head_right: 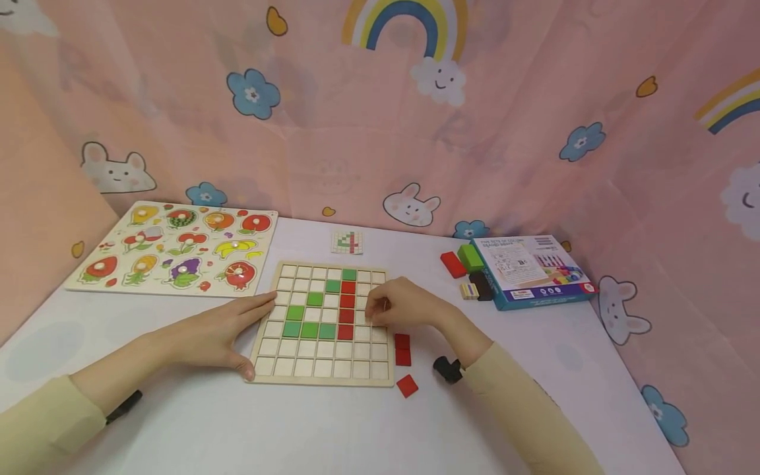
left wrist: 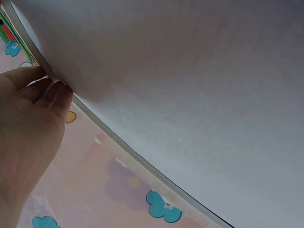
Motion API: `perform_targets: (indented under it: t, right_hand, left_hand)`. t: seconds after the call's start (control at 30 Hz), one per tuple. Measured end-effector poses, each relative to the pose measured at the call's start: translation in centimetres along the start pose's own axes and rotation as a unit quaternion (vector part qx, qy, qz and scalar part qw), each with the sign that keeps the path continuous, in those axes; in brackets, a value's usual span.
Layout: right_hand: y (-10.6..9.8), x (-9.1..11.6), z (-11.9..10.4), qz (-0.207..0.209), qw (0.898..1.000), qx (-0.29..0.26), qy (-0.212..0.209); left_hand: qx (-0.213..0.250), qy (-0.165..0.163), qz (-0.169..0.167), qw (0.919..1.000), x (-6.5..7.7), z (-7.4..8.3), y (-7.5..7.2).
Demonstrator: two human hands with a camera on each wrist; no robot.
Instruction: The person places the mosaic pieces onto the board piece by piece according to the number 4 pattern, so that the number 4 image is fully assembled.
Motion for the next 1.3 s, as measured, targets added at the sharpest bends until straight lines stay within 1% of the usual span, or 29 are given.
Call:
perform_targets:
  t: [0.17, 0.27, 0.43, 0.5, 0.6, 0.7, 0.83, 0.93, 1.03, 1.13, 1.3]
  right_hand:
    - [-0.9, 1.4, 2.8, -0.036, 0.999, -0.038, -0.002]
    - [-1.1, 2.3, 3.8, -0.059, 0.996, -0.065, 0.003]
    - [-1.0, 3.1, 4.0, -0.1, 0.99, -0.097, 0.022]
    - [-0.8, 3.2, 4.0, -0.111, 0.988, -0.106, 0.031]
    - [-0.5, 3.2, 4.0, -0.116, 0.987, -0.11, 0.032]
    - [-0.3, 3.2, 4.0, -0.113, 0.988, -0.099, 0.028]
    - [-0.6, 3.2, 4.3, -0.087, 0.994, -0.056, 0.023]
    - [-1.1, 3.1, 4.6, -0.061, 0.997, -0.025, 0.032]
    - [-1.5, 3.0, 4.8, -0.04, 0.998, -0.011, 0.049]
    - [-1.8, 2.8, 4.8, -0.027, 0.998, -0.014, 0.058]
    - [-2.0, 2.2, 3.9, -0.016, 0.998, -0.048, 0.046]
  left_hand:
    - [0.001, -0.001, -0.002, 1.0, 0.0, 0.0, 0.1]
    - [0.001, -0.002, -0.002, 1.0, 0.0, -0.1, 0.1]
    - [0.001, -0.003, -0.001, 1.0, 0.1, -0.1, 0.2]
    - [0.002, -0.003, -0.001, 1.0, 0.1, -0.1, 0.2]
    - [0.002, -0.004, -0.001, 1.0, 0.0, -0.1, 0.2]
    - [0.002, -0.003, -0.001, 1.0, 0.0, -0.1, 0.1]
    - [-0.002, -0.001, 0.0, 1.0, 0.0, -0.1, 0.1]
    - [-0.005, -0.001, 0.0, 1.0, 0.0, -0.1, 0.1]
    - [-0.004, 0.0, 0.0, 1.0, -0.1, -0.1, 0.1]
    - [-0.005, 0.004, 0.001, 1.0, -0.2, 0.0, 0.0]
    - [-0.006, 0.006, -0.001, 1.0, -0.3, -0.1, 0.1]
Point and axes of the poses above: each hand's wrist, its own x-axis away from the middle knuckle, its own y-axis out of the palm, z = x × y, the point moved 5 cm from there along -x, towards the middle knuckle, and after that the axes turned 11 degrees about z, right-handed, at the moved point
